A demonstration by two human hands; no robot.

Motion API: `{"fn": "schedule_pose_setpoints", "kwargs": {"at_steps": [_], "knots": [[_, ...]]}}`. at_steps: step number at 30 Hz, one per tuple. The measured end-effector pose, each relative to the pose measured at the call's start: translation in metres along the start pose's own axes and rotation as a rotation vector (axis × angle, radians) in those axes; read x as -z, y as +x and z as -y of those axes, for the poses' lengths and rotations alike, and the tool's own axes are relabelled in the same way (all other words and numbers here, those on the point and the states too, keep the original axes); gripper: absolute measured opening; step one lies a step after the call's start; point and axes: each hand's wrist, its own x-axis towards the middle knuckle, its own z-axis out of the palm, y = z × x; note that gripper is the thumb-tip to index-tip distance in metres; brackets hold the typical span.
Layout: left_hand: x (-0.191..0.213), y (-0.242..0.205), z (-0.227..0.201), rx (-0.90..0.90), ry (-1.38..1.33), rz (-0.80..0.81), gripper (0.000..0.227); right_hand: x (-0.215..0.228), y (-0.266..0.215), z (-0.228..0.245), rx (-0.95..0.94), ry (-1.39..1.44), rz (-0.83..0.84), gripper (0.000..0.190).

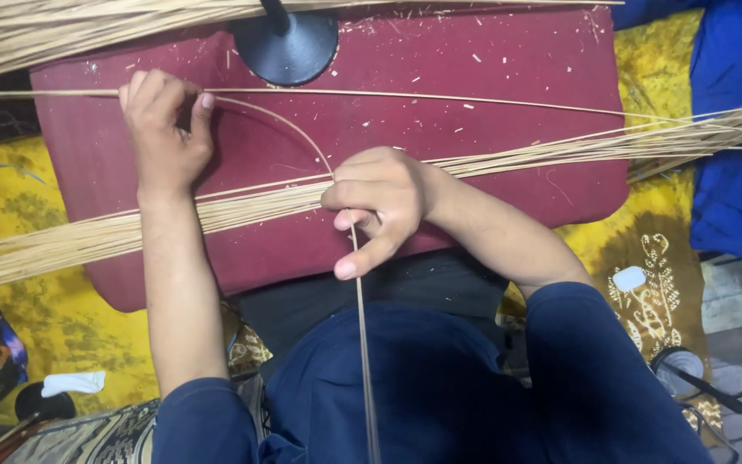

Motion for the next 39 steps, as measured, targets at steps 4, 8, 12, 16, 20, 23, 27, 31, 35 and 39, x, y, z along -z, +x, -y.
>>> {"fn": "schedule_pose_setpoints", "kwargs": {"at_steps": [4,8,12,16,20,23,27,31,35,39], "knots": [[0.001,0.000,0.001,0.013,-0.003,0.011,0.011,0.003,0.000,0.003,-0.036,0.066,-0.034,0.073],[-0.003,-0.004,0.006,0.007,-0.001,0.014,0.012,0.003,0.004,0.005,-0.016,0.086,-0.017,0.064],[-0.001,-0.003,0.002,-0.001,-0.019,-0.003,0.012,0.000,0.004,0.004,0.007,0.103,-0.012,0.061],[0.000,-0.002,0.001,-0.009,-0.029,-0.008,0.010,-0.001,-0.004,0.004,-0.029,0.125,-0.016,0.082],[0.001,-0.002,0.000,-0.010,-0.032,0.002,0.010,-0.005,-0.007,0.005,-0.053,0.200,-0.037,0.068],[0.002,0.000,-0.001,-0.013,-0.038,0.005,0.009,0.000,0.010,0.009,-0.127,0.247,-0.053,0.022],[0.002,0.002,-0.002,-0.031,-0.055,-0.016,0.013,0.009,0.015,0.012,-0.341,0.451,-0.025,0.044],[0.002,0.001,-0.002,-0.022,-0.063,-0.014,0.015,0.002,0.002,0.004,-0.387,0.527,-0.012,0.046],[0.004,0.000,-0.002,-0.015,-0.026,-0.012,0.008,-0.013,-0.033,-0.030,-0.367,0.254,-0.284,0.018],[0.002,-0.001,-0.002,-0.027,-0.031,-0.044,0.009,0.012,-0.033,-0.028,-0.686,0.323,-0.753,0.034]]}}
